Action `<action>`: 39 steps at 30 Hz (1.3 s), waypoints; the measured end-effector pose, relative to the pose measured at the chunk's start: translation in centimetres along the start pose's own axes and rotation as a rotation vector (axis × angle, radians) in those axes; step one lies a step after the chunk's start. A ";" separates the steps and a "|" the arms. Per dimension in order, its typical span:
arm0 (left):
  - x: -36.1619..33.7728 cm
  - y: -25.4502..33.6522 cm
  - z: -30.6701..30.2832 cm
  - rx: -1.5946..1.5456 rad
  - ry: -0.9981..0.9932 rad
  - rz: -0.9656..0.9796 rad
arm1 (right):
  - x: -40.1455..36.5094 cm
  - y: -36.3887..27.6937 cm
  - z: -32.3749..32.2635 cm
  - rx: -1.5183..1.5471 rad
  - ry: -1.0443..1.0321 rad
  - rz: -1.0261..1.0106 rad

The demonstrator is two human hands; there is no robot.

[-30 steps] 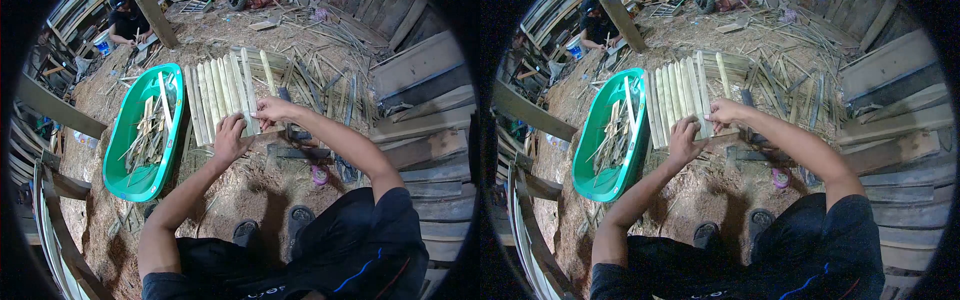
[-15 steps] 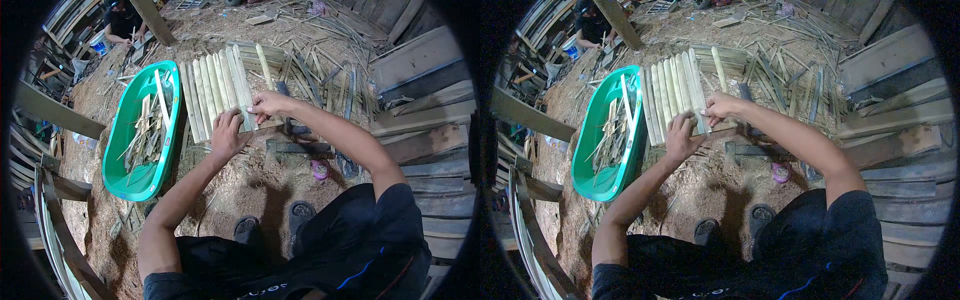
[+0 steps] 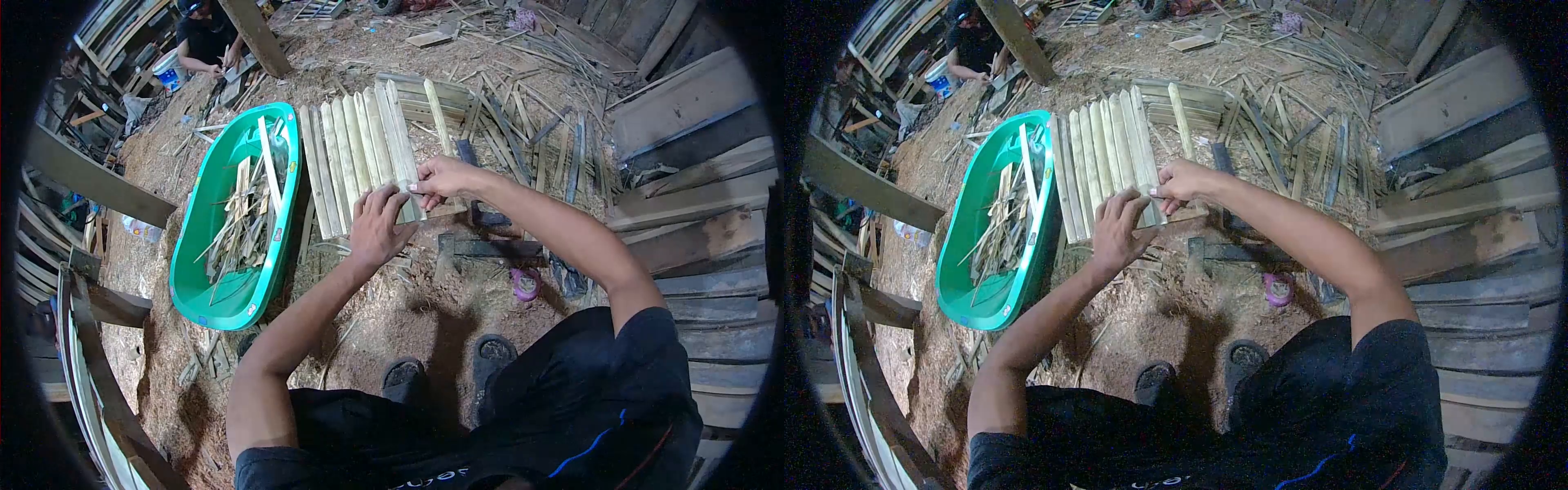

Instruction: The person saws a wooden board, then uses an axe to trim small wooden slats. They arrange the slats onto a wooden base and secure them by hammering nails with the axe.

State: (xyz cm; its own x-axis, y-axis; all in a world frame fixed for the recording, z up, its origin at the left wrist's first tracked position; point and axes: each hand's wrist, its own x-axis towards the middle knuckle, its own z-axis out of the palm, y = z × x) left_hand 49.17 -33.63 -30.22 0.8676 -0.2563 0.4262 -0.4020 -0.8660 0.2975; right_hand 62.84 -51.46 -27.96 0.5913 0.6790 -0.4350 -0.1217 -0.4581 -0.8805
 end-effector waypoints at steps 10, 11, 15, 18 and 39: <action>0.1 -0.2 0.1 0.033 0.002 0.006 | -0.2 -0.2 0.2 0.055 0.010 0.007; 0.0 -0.2 0.2 0.027 0.020 0.012 | -0.2 -0.3 0.2 0.055 0.009 0.016; 0.2 -0.1 -0.1 0.032 0.030 0.020 | -0.1 -0.4 0.1 0.008 0.029 0.013; 0.3 -0.2 -0.1 0.029 0.000 0.002 | -0.2 -0.3 0.0 -0.002 0.031 -0.010; 0.0 0.1 0.2 0.056 0.046 0.028 | -0.7 -0.3 0.3 0.001 0.028 -0.011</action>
State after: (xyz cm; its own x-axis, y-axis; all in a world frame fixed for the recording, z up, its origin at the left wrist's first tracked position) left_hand 49.19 -33.79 -30.39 0.8414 -0.2616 0.4729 -0.4074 -0.8820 0.2370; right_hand 62.20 -51.60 -27.48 0.6150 0.6674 -0.4200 -0.1163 -0.4500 -0.8854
